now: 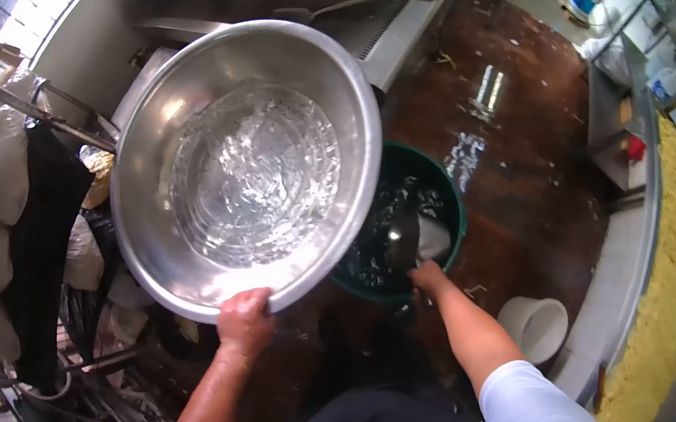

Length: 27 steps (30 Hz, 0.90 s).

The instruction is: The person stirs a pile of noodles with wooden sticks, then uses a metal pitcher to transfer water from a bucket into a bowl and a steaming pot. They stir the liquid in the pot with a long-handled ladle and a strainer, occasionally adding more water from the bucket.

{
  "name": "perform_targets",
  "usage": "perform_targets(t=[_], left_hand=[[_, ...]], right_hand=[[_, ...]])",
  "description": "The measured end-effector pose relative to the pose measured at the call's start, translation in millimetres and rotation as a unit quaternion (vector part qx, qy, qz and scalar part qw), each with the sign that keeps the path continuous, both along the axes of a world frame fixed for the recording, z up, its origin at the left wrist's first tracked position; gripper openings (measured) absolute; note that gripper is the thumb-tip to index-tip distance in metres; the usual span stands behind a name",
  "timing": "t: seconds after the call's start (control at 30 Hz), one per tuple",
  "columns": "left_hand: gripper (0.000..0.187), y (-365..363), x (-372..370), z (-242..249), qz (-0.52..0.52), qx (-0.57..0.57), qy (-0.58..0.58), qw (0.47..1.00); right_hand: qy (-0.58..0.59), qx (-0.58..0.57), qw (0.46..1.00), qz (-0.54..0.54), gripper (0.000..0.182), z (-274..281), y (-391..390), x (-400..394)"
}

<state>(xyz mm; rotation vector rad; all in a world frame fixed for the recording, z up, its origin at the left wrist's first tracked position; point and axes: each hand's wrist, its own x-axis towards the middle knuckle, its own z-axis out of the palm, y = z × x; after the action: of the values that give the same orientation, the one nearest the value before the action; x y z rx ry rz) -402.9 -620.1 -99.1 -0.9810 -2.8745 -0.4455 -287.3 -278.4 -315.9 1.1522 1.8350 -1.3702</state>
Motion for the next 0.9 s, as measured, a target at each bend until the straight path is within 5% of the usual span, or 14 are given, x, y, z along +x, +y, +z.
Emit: perform_targets(t=[0.03, 0.07, 0.17, 0.23, 0.27, 0.33, 0.4, 0.53, 0.73, 0.8, 0.87, 0.9], left_hand=[[0.023, 18.6, 0.4, -1.8, 0.005, 0.004, -0.028, 1.000], [0.030, 37.2, 1.8, -1.8, 0.013, 0.007, -0.055, 0.998], [0.038, 94.4, -3.7, 0.8, 0.028, 0.005, -0.124, 0.992], [0.049, 128.1, -11.1, -2.9, 0.025, 0.019, -0.143, 0.989], [0.055, 144.7, -17.1, -3.2, 0.020, 0.030, -0.149, 0.988], [0.068, 173.9, -33.3, 6.0, 0.023, 0.011, -0.190, 0.981], [0.074, 200.1, -47.7, 19.7, 0.031, -0.024, -0.227, 0.973], [0.073, 233.4, -71.5, 19.4, 0.039, -0.015, -0.235, 0.971], [0.070, 212.9, -108.1, -7.2, 0.061, 0.191, -0.282, 0.938], [0.064, 177.1, -102.1, 4.9, 0.056, 0.186, -0.277, 0.941], [0.054, 147.7, -96.6, -0.2, -0.006, 0.066, -0.376, 0.924], [0.047, 134.2, -88.0, -13.6, -0.073, 0.046, -0.302, 0.949]], right_hand=[[-0.006, 0.074, 0.996, 0.052, 0.025, 7.0, -2.8, -7.0], [-0.018, 0.134, 0.991, 0.025, 0.027, -45.0, -9.5, -4.1], [-0.014, 0.090, 0.989, 0.116, 0.024, -92.9, -28.3, -25.2], [-0.081, -0.142, 0.977, 0.139, 0.016, -156.0, -39.0, -34.0], [-0.082, -0.144, 0.975, 0.148, 0.016, -145.1, -42.4, -30.4], [-0.084, -0.353, 0.918, -0.158, 0.011, -93.8, -38.9, -19.5], [-0.084, -0.438, 0.868, -0.218, 0.013, -56.5, -24.7, 6.9], [0.016, -0.361, 0.917, -0.166, 0.018, 83.2, 0.0, 54.0], [0.133, -0.266, 0.945, -0.138, 0.040, 249.4, 1.8, 99.8], [0.180, -0.201, 0.957, -0.111, 0.040, 293.2, -8.8, 104.2], [0.201, -0.158, 0.963, -0.079, 0.040, 340.9, -29.4, 99.3], [0.206, -0.132, 0.968, -0.056, 0.042, 352.2, -38.2, 98.8]])
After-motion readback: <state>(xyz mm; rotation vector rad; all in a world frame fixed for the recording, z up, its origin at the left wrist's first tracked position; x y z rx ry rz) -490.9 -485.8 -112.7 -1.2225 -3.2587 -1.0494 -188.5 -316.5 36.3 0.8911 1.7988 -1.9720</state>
